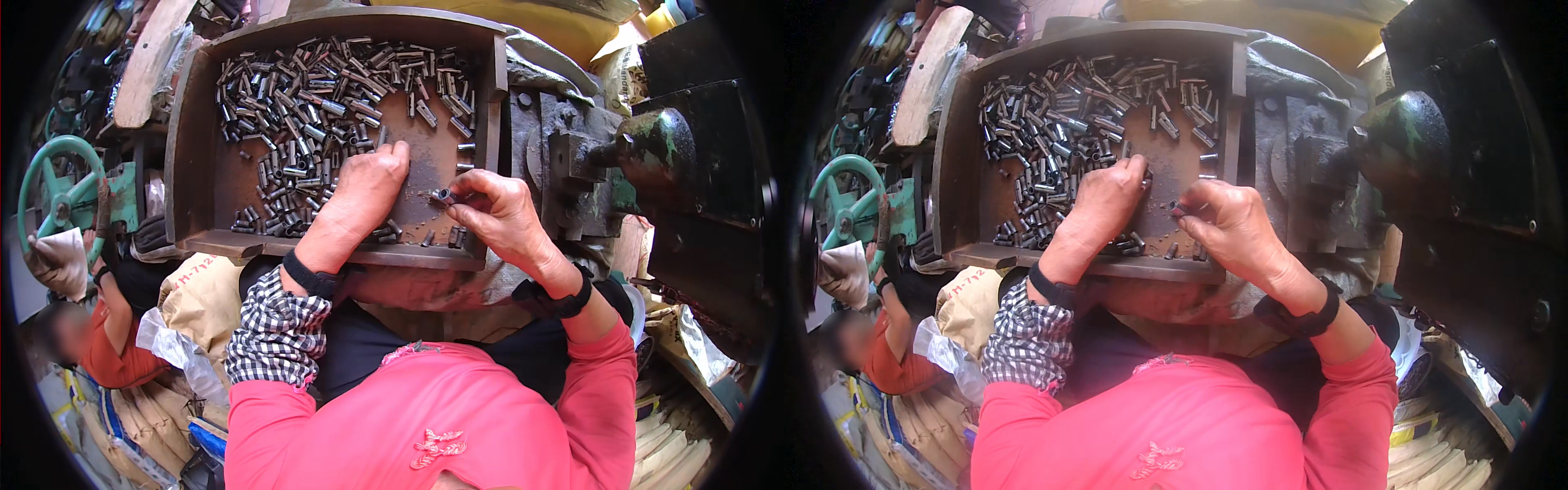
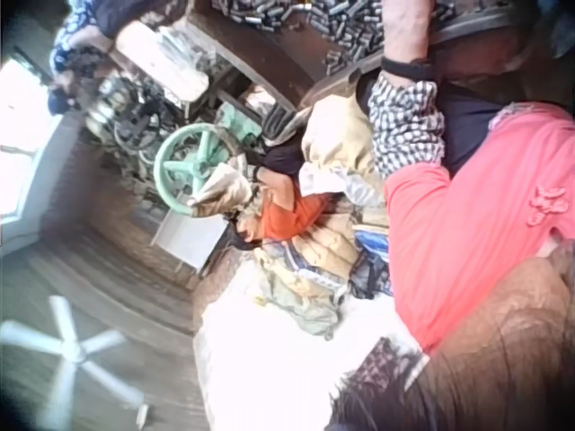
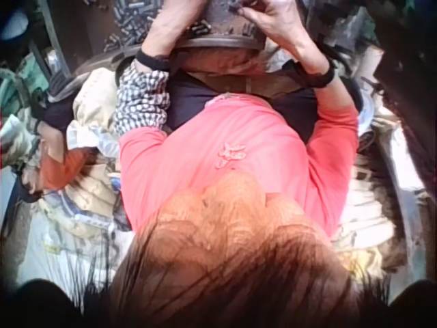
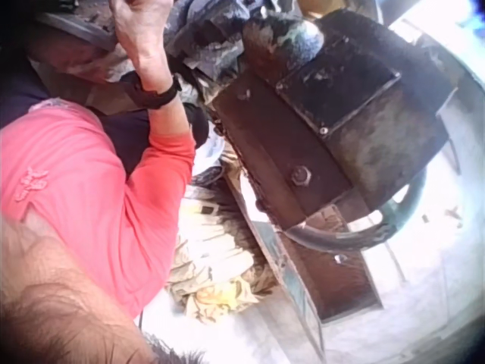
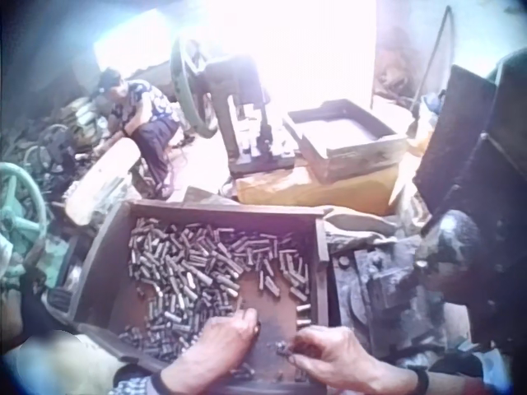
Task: The recorder is picking up metal pieces and inserting them into a punch press machine for processing.
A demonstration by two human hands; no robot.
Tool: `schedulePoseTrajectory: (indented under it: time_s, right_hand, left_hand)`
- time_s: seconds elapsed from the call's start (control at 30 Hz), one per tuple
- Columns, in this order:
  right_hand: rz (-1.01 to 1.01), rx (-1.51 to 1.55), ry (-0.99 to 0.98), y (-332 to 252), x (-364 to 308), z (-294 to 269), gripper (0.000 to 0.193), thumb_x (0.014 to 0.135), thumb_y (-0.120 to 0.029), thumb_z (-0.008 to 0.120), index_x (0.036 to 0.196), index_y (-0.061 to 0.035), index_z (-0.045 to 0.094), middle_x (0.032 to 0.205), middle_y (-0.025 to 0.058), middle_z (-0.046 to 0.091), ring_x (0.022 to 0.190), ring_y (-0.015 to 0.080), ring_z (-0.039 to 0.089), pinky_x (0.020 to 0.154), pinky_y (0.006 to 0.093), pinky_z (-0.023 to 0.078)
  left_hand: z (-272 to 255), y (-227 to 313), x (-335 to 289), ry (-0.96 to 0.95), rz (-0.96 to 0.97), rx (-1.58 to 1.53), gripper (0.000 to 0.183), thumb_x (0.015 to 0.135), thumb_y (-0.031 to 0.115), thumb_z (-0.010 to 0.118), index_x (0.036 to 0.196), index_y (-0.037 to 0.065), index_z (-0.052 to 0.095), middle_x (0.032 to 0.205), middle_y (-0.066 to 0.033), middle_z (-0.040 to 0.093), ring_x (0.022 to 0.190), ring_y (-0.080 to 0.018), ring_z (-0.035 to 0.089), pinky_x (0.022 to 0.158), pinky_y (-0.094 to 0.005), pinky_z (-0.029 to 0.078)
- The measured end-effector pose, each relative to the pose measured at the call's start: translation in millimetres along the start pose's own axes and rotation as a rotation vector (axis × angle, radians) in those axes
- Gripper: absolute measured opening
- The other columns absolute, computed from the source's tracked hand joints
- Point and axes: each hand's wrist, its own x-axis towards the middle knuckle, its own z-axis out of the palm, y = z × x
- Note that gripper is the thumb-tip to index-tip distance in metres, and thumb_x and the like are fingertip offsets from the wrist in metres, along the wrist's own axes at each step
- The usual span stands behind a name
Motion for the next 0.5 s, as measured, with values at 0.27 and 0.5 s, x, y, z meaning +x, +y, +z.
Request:
schedulePoseTrajectory:
  time_s: [0.27,0.5]
  right_hand:
    - [-0.272,-0.415,0.188,0.0,2.2,1.1,0.017,0.072,-0.013,0.071,0.081,-0.0018,0.063,0.077,0.0139,0.061,0.069,0.0297,0.062,0.061,0.0363,0.048]
    - [0.164,0.320,0.094,7.0,-0.5,1.2,0.016,0.077,-0.010,0.070,0.086,0.0017,0.065,0.079,0.0080,0.064,0.062,0.0135,0.062,0.055,0.0258,0.048]
  left_hand:
    - [-0.4,2.5,-3.6,0.021,-0.015,-0.086,0.012,0.079,0.012,0.059,0.084,0.004,0.051,0.078,-0.0149,0.060,0.069,-0.0351,0.062,0.058,-0.0424,0.050]
    - [-17.6,11.2,-6.0,0.012,-0.073,-0.887,0.019,0.079,0.015,0.066,0.090,0.003,0.058,0.069,-0.0047,0.060,0.055,-0.0121,0.055,0.048,-0.0297,0.042]
